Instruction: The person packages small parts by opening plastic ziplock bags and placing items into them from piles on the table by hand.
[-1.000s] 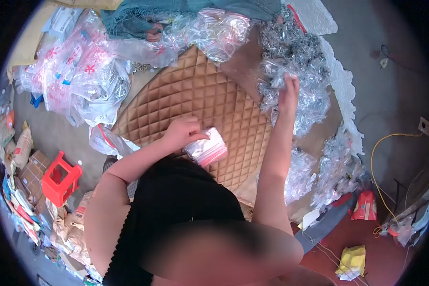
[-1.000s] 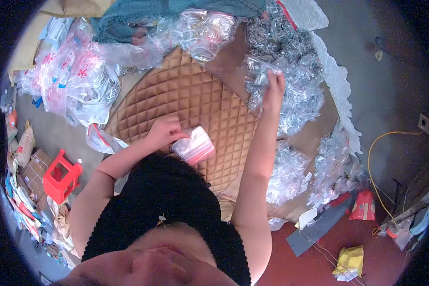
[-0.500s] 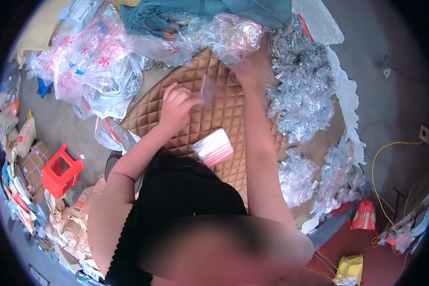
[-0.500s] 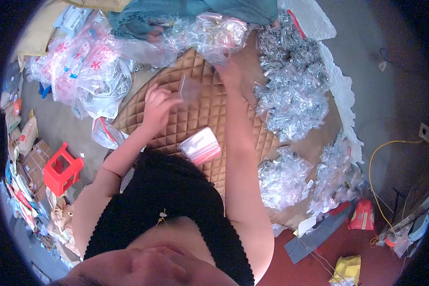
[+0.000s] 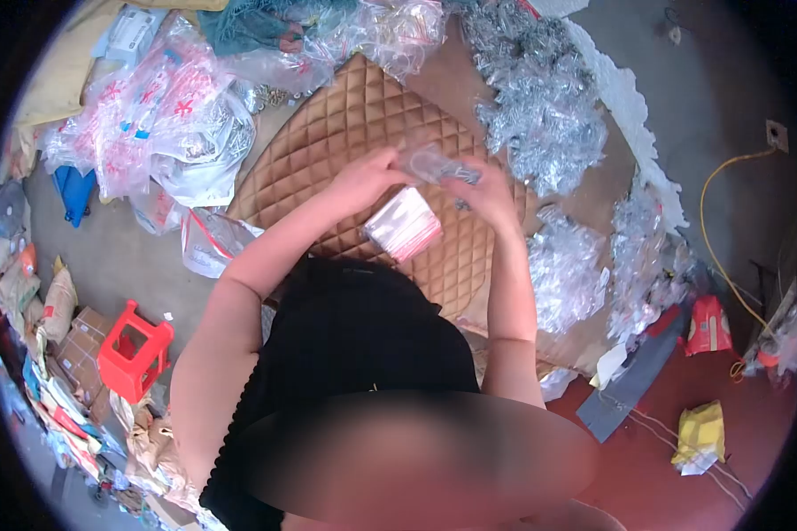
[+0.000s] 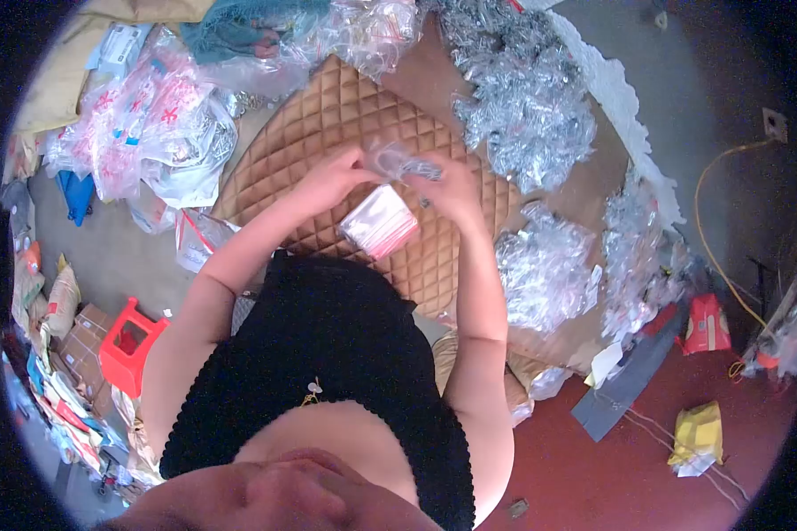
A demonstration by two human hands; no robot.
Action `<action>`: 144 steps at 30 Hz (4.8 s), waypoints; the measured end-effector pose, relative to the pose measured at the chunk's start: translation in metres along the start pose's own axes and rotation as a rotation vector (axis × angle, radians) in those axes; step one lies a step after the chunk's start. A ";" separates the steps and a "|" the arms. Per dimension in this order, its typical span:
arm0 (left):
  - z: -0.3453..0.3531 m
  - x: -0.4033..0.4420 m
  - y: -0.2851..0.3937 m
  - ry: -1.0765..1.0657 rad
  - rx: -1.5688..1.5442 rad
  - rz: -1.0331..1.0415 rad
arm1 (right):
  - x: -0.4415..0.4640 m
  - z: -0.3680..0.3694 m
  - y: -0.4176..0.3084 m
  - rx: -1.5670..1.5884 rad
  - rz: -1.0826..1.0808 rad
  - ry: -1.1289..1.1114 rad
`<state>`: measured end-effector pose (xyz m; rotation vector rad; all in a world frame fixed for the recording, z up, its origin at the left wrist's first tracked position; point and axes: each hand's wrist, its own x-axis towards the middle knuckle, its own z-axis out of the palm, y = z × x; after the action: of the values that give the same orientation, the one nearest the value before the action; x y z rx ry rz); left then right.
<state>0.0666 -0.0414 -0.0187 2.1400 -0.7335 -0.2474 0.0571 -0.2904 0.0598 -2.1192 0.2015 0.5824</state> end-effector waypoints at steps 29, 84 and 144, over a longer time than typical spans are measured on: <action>0.007 0.000 0.079 -0.430 -0.241 0.596 | -0.152 0.015 0.025 -0.580 -0.494 0.287; -0.019 0.010 -0.017 0.170 -0.401 -0.526 | 0.254 -0.052 0.054 -0.437 -0.344 0.466; 0.018 -0.012 0.105 -0.359 -0.297 0.561 | -0.175 0.028 0.010 0.035 -0.463 0.343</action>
<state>0.0052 -0.0964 0.0503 1.5509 -1.3755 -0.4114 -0.1087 -0.2862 0.1229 -2.1226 -0.0912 -0.0576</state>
